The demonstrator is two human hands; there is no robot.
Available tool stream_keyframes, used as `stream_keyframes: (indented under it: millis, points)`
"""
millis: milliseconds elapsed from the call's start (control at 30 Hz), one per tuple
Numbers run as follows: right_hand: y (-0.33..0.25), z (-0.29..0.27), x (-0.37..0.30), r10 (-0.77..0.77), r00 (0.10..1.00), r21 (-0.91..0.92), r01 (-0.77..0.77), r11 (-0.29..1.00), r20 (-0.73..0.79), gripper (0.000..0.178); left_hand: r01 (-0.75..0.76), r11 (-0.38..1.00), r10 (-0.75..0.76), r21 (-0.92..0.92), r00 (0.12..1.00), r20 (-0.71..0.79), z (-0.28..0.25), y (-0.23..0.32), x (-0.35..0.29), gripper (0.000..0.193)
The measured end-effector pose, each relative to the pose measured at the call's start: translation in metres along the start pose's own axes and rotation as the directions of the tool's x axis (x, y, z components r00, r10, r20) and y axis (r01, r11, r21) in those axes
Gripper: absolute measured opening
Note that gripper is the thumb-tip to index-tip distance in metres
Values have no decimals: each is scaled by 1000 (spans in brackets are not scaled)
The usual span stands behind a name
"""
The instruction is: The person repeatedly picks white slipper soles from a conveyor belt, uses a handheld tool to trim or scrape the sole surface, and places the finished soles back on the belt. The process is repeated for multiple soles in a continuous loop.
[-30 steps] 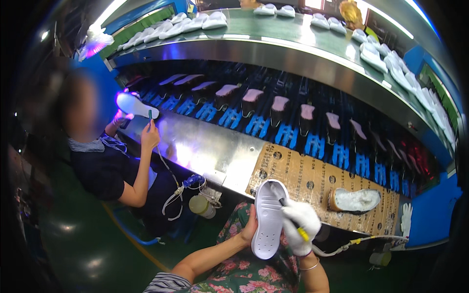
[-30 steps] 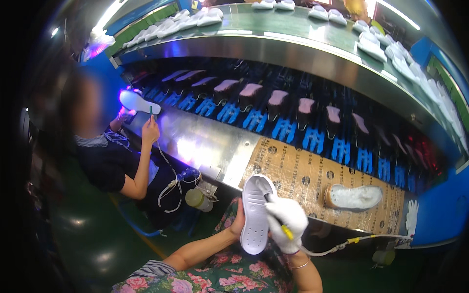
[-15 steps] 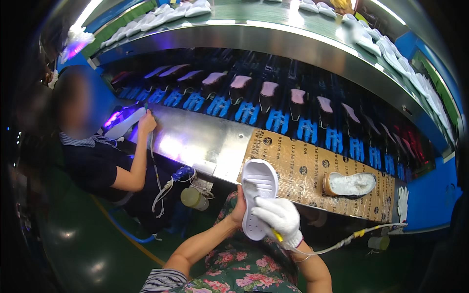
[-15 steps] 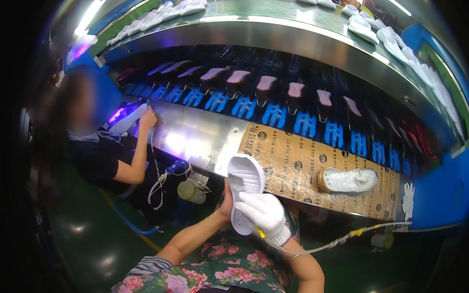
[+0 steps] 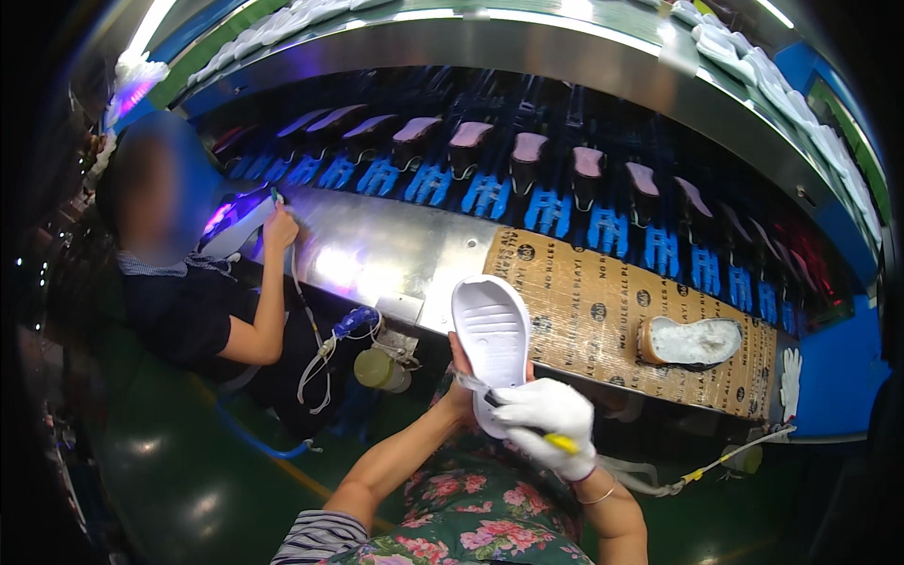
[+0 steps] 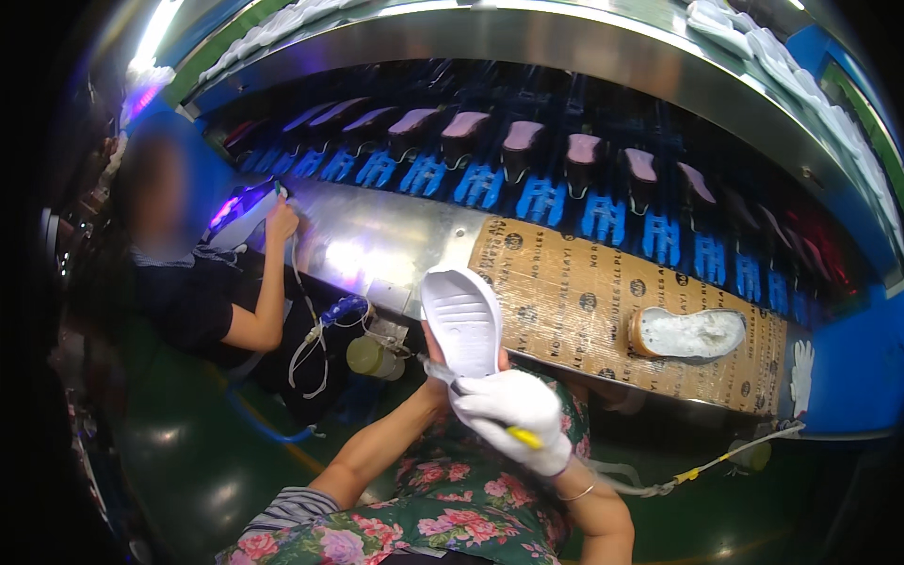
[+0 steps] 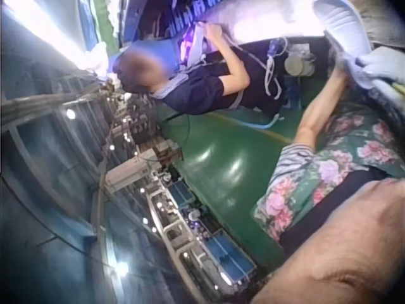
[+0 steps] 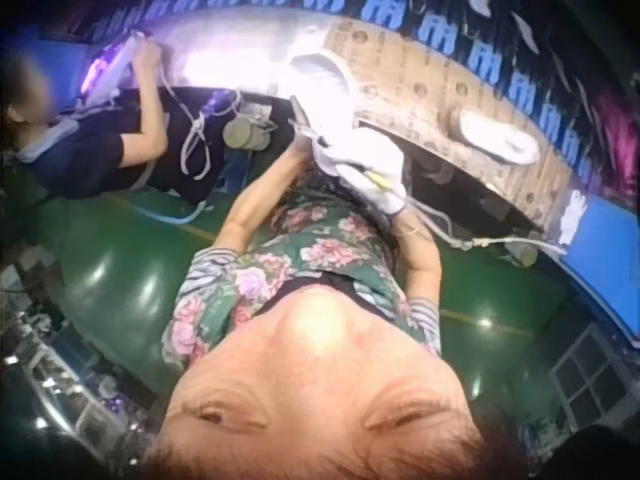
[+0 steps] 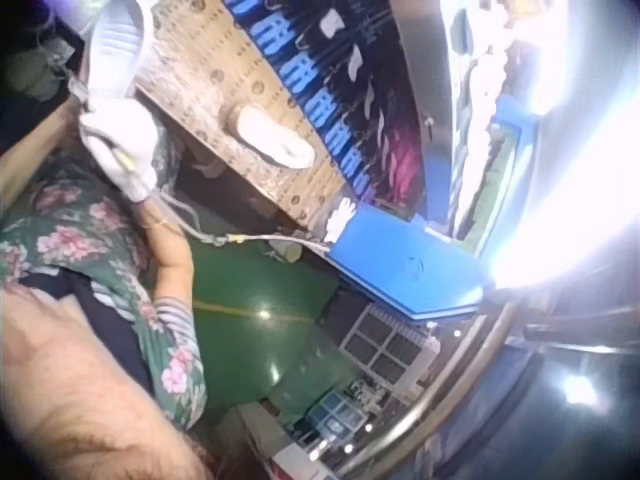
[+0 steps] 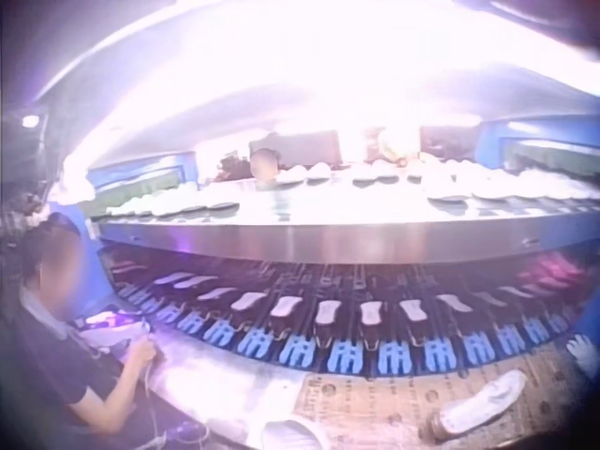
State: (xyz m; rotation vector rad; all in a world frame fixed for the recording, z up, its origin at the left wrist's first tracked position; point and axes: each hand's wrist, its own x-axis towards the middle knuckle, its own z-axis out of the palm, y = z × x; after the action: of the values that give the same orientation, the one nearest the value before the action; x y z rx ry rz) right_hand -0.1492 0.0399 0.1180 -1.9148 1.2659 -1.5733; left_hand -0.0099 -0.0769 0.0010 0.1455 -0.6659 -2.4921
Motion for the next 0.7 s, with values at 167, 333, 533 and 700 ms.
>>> stream_keyframes:
  millis: [167,333,533,700]
  points:
    - [6,-5,7,29,975,-187,-72,980,-222,31,-32,982,96,186,934,-343,14,3,3,119]
    - [4,14,-1,-131,991,-274,133,953,25,35,12,998,-9,-58,999,51,-1,4,13,127]
    - [5,-9,4,2,989,-145,-24,989,-149,28,-103,995,102,-7,989,-105,-1,6,19,126]
    - [0,6,-3,-123,992,-174,128,976,40,24,-18,990,39,-138,987,158,-4,11,27,125]
